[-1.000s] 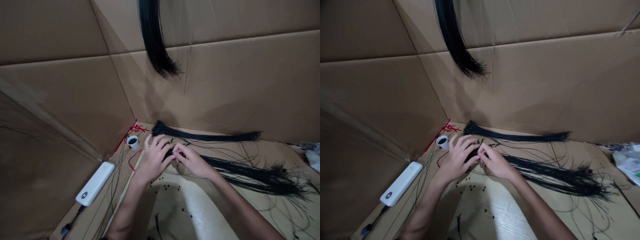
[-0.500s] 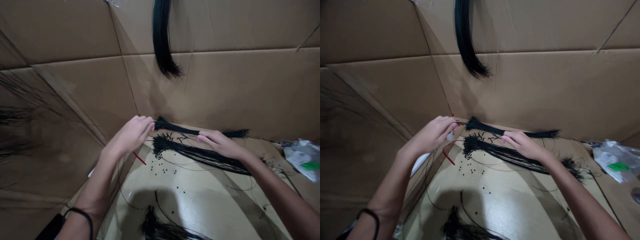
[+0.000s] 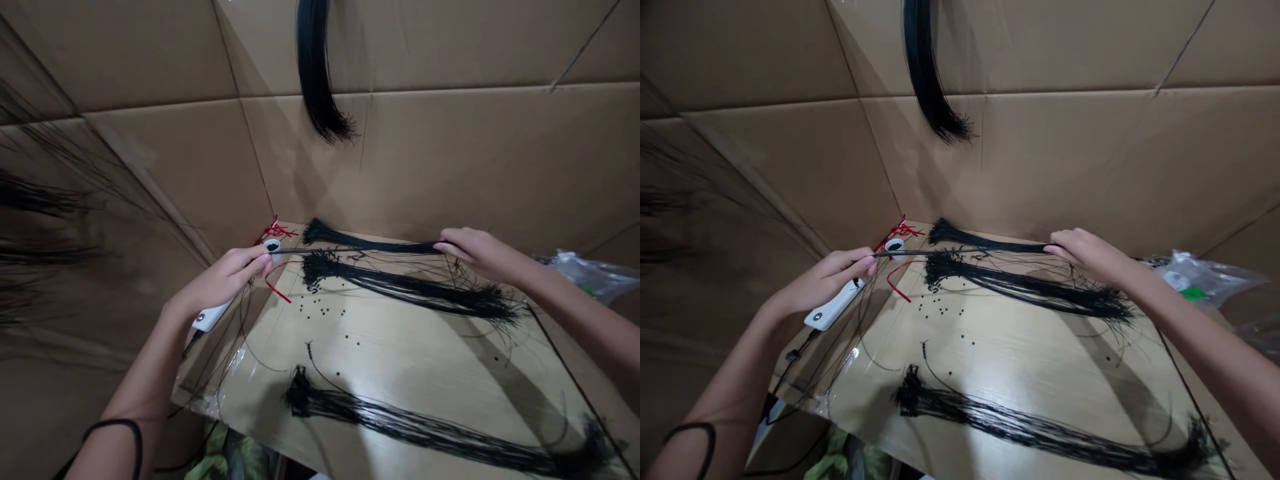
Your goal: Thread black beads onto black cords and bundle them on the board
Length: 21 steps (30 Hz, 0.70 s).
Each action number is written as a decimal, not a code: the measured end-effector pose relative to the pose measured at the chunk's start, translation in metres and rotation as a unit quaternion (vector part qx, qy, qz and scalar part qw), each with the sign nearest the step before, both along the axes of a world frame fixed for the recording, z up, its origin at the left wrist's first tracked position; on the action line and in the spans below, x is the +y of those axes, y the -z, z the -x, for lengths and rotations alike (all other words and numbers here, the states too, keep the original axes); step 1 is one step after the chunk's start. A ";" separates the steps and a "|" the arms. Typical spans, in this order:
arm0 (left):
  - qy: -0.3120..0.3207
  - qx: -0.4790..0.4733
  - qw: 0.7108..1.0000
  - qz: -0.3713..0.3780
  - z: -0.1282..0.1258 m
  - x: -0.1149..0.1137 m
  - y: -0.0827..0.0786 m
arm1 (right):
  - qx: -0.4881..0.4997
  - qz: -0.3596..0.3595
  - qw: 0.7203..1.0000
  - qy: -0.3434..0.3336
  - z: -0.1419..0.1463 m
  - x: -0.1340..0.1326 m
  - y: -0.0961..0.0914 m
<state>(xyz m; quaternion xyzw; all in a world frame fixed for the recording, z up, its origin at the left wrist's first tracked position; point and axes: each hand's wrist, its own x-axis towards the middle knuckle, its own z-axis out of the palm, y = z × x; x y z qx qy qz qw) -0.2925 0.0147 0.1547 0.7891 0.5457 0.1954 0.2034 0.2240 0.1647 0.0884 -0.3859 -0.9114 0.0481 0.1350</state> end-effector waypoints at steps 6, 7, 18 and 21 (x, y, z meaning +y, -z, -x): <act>-0.012 -0.150 0.984 0.092 0.002 -0.031 -0.011 | -0.092 -0.017 0.996 -0.008 -0.022 0.020 0.045; -0.014 -0.184 0.978 0.098 0.002 -0.035 -0.014 | -0.095 -0.007 0.995 0.007 -0.024 0.022 0.053; 0.065 -0.518 0.853 -0.029 -0.031 -0.036 -0.070 | -0.030 0.041 0.997 0.065 -0.031 0.009 0.080; 0.082 -0.544 0.833 -0.050 -0.054 -0.023 -0.086 | 0.034 0.021 0.995 0.089 -0.029 -0.002 0.081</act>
